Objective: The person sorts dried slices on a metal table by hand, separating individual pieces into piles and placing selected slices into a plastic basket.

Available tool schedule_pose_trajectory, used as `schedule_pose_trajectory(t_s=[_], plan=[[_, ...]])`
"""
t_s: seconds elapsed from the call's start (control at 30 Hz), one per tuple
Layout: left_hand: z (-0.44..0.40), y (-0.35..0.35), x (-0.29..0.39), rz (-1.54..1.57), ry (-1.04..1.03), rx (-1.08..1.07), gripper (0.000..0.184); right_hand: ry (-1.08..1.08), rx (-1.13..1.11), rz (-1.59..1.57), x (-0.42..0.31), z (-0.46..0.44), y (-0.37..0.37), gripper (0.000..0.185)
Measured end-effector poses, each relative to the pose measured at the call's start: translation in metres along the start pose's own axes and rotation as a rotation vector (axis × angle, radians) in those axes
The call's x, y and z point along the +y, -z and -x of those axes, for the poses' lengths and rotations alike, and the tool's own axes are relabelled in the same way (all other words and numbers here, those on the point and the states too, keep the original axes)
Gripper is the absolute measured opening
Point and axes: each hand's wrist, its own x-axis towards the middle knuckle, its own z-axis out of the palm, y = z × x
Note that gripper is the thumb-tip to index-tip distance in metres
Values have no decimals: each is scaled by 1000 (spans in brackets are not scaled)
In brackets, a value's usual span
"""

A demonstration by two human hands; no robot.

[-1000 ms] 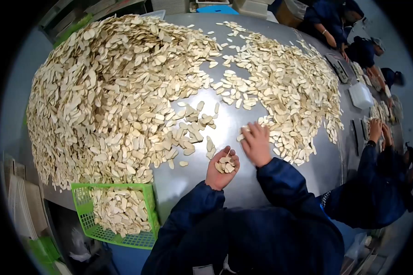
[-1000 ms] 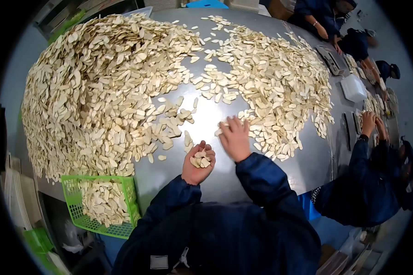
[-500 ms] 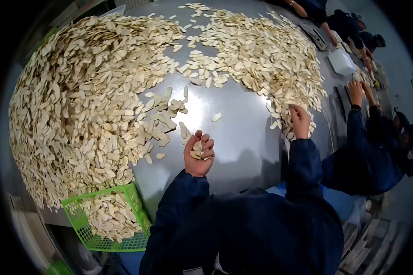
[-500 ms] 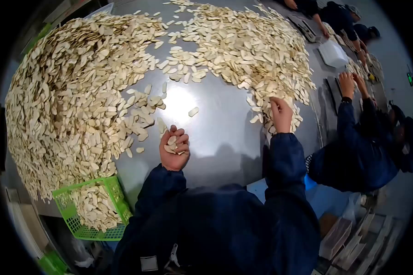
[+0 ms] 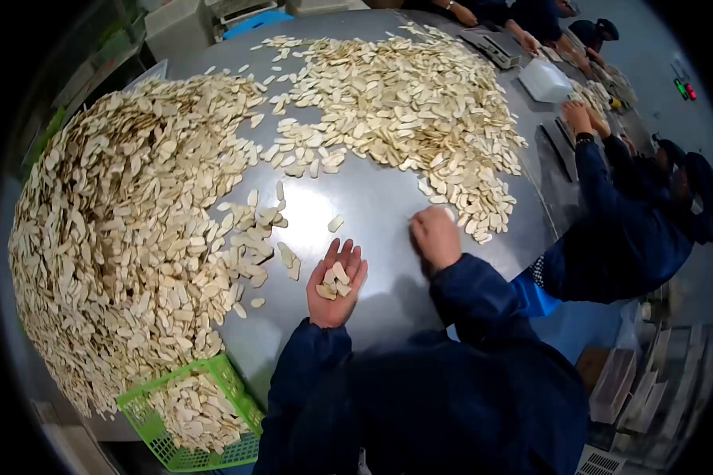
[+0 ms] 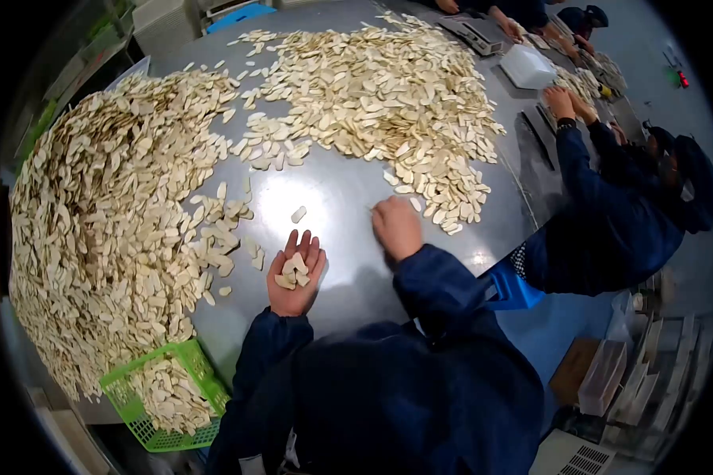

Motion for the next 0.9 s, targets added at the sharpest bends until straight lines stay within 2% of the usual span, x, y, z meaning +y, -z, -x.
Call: schedule_pose_trajectory(t_s=[0.07,0.13,0.23,0.33,0.4,0.47,0.5,0.6,0.67,0.73,0.8,0.9], plan=[[0,0,-4,-5,48,1,44,-59,-170,-382,-34,7,10,17],[3,-9,-9,-71,47,30,42,-21,-47,-341,-47,11,19,18],[3,9,-2,75,90,15,36,-183,-15,-215,-11,27,19,19],[3,11,-1,107,85,73,27,-287,-256,-363,34,43,31,27],[6,9,0,137,135,18,23,-401,-280,-446,72,39,41,29],[2,10,1,168,217,-14,20,-471,-193,-397,113,31,48,30],[-1,16,2,185,251,-21,18,-314,-74,-332,150,29,36,29],[7,12,6,66,281,-11,15,-435,31,-264,141,1,33,28],[10,19,7,-123,354,-140,13,-442,-10,-375,89,-20,26,25],[18,3,5,-272,426,-339,10,-289,-104,-485,34,-29,-9,26],[24,-2,5,-412,471,-354,9,45,-170,-563,-36,-27,-49,25],[28,3,10,-465,555,-480,9,514,-294,-509,-122,-21,-74,23]])
